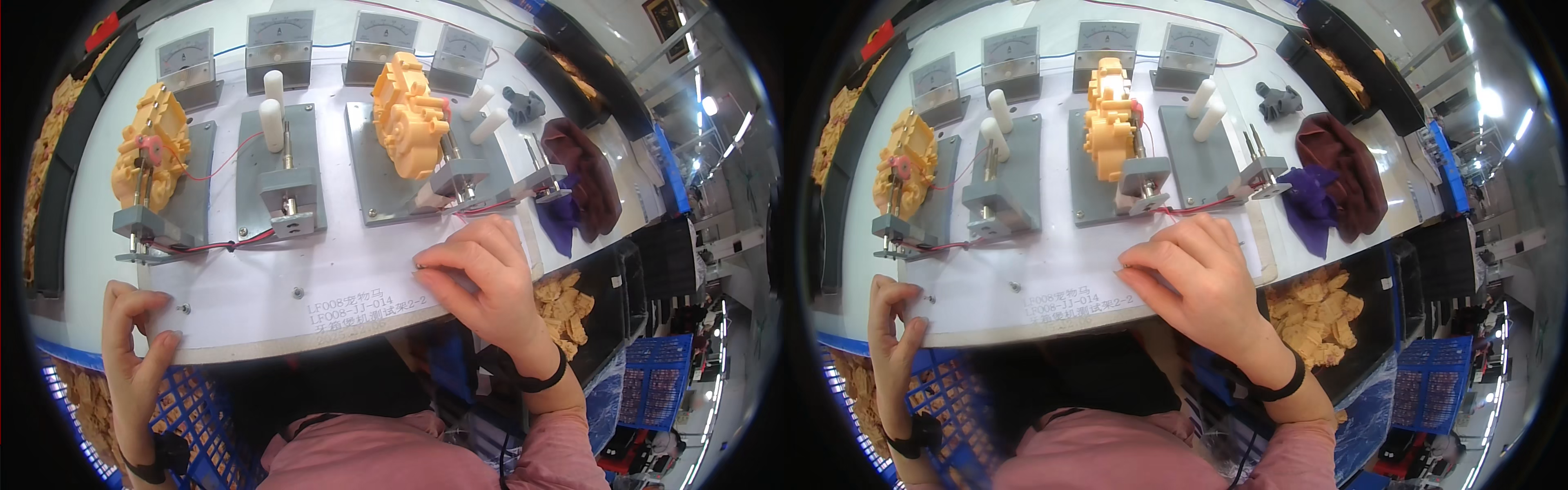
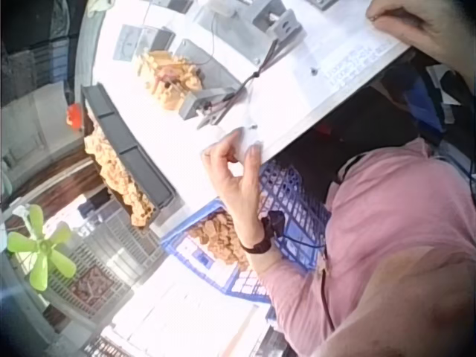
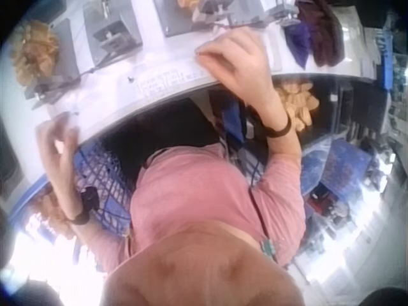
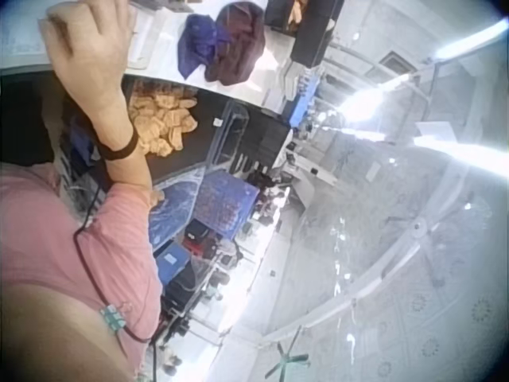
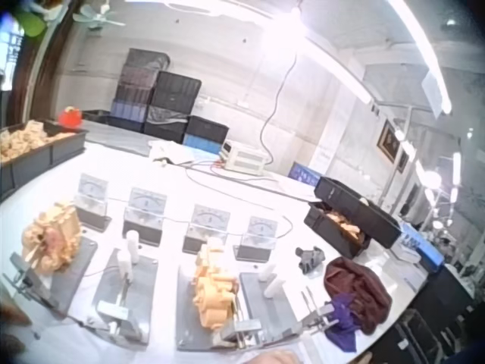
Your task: The recorder is testing yellow plastic electrical components using a testing rig with analog meters.
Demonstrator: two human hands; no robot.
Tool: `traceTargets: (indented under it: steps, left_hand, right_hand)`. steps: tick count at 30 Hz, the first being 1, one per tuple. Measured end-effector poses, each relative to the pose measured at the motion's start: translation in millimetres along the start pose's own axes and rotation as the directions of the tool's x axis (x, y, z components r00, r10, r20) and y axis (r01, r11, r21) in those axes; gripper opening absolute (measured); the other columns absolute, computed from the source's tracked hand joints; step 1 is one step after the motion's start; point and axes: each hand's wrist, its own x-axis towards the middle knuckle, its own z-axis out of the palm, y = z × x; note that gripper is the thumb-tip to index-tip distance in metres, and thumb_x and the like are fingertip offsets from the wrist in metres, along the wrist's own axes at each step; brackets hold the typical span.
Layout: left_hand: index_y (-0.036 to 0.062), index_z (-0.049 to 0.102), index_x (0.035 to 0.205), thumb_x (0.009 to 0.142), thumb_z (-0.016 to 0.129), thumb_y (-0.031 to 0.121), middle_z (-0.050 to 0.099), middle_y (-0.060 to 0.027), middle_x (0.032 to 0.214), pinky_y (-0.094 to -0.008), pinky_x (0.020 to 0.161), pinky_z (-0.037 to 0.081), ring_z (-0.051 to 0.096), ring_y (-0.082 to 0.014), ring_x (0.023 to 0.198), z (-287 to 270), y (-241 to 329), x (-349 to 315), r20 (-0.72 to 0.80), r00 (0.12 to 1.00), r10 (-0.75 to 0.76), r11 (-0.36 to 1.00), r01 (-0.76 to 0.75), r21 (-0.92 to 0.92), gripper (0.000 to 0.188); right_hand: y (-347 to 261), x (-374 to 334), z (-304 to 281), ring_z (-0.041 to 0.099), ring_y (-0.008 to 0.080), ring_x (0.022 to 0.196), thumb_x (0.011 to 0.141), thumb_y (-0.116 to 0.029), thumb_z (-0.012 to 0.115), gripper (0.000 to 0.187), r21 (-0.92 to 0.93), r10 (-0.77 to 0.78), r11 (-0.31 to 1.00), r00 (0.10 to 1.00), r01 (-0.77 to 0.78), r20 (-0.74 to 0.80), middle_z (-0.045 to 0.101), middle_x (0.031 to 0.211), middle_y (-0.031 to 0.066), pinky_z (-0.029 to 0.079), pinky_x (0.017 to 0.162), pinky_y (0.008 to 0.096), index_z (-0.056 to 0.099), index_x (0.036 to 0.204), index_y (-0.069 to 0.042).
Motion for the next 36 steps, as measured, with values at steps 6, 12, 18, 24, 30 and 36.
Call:
traceTargets:
  steps: [6, 12, 18, 24, 30, 36]
  left_hand:
    - [0.0058, 0.062, 0.102, 0.076, 0.07, 0.013, 0.045, -0.0026, 0.093, -0.0261, 0.077, 0.036, 0.043, -0.0152, 0.085, 0.0, 2.1, 0.1, 0.0, 1.0, 0.019, 1.0, -0.019, 0.015, 0.029]
    - [0.0052, 0.062, 0.102, 0.076, 0.07, 0.013, 0.046, -0.0025, 0.093, -0.0259, 0.077, 0.036, 0.043, -0.0149, 0.085, 0.7, 5.2, -0.3, -0.006, 1.0, 0.0, 1.0, 0.0, 0.011, 0.029]
    - [0.0052, 0.062, 0.102, 0.075, 0.07, 0.012, 0.046, -0.0025, 0.093, -0.0258, 0.077, 0.036, 0.044, -0.015, 0.085, 1.0, 5.0, 0.4, -0.009, 1.0, 0.009, 1.0, -0.009, 0.003, 0.028]
    - [0.0051, 0.063, 0.101, 0.076, 0.069, 0.011, 0.047, -0.0027, 0.093, -0.026, 0.076, 0.037, 0.044, -0.0151, 0.085, 1.6, 7.1, -0.1, -0.013, 1.0, 0.001, 1.0, -0.001, 0.014, 0.027]
    - [0.0052, 0.063, 0.101, 0.077, 0.069, 0.01, 0.047, -0.0031, 0.093, -0.0258, 0.077, 0.037, 0.045, -0.0153, 0.084, 1.4, 6.8, 0.8, -0.007, 1.0, 0.002, 1.0, -0.002, -0.002, 0.026]
    - [0.0053, 0.064, 0.102, 0.078, 0.07, 0.011, 0.047, -0.0028, 0.092, -0.0257, 0.076, 0.037, 0.045, -0.0155, 0.084, -0.1, 8.5, 1.7, 0.011, 0.999, 0.034, 0.999, -0.034, 0.008, 0.025]
  right_hand:
    - [-1.6, 0.4, -3.2, 0.057, 0.0232, 0.081, 0.075, -0.011, 0.081, 0.017, 0.006, 0.026, 1.0, 0.999, -0.026, 0.024, 0.061, 0.083, 0.0023, 0.042, 0.076, 0.0351, 0.071, 0.089, -0.011]
    - [-2.0, 1.0, -4.3, 0.057, 0.0247, 0.082, 0.076, -0.008, 0.079, 0.016, 0.008, 0.044, 0.999, 0.998, -0.044, 0.054, 0.061, 0.084, 0.0052, 0.045, 0.077, 0.0353, 0.073, 0.091, -0.009]
    - [-2.6, 2.9, -1.8, 0.057, 0.0246, 0.083, 0.079, -0.011, 0.077, 0.011, 0.023, 0.045, 0.999, 0.999, -0.046, 0.031, 0.061, 0.084, 0.0038, 0.042, 0.076, 0.0357, 0.07, 0.088, -0.009]
    - [-2.9, 4.3, -1.2, 0.056, 0.0266, 0.083, 0.082, -0.011, 0.075, 0.01, 0.01, 0.094, 0.995, 0.993, -0.095, 0.064, 0.06, 0.084, 0.0057, 0.042, 0.076, 0.0368, 0.067, 0.087, -0.008]
    - [-1.3, 2.7, 0.3, 0.056, 0.0268, 0.083, 0.083, -0.012, 0.075, 0.011, 0.016, 0.074, 0.997, 0.997, -0.075, 0.032, 0.06, 0.084, 0.0062, 0.042, 0.076, 0.0375, 0.066, 0.088, -0.008]
    - [-2.3, -0.1, -1.4, 0.057, 0.0261, 0.083, 0.082, -0.014, 0.076, 0.013, 0.019, 0.043, 0.999, 0.999, -0.043, -0.002, 0.061, 0.084, 0.0053, 0.042, 0.076, 0.037, 0.066, 0.09, -0.008]
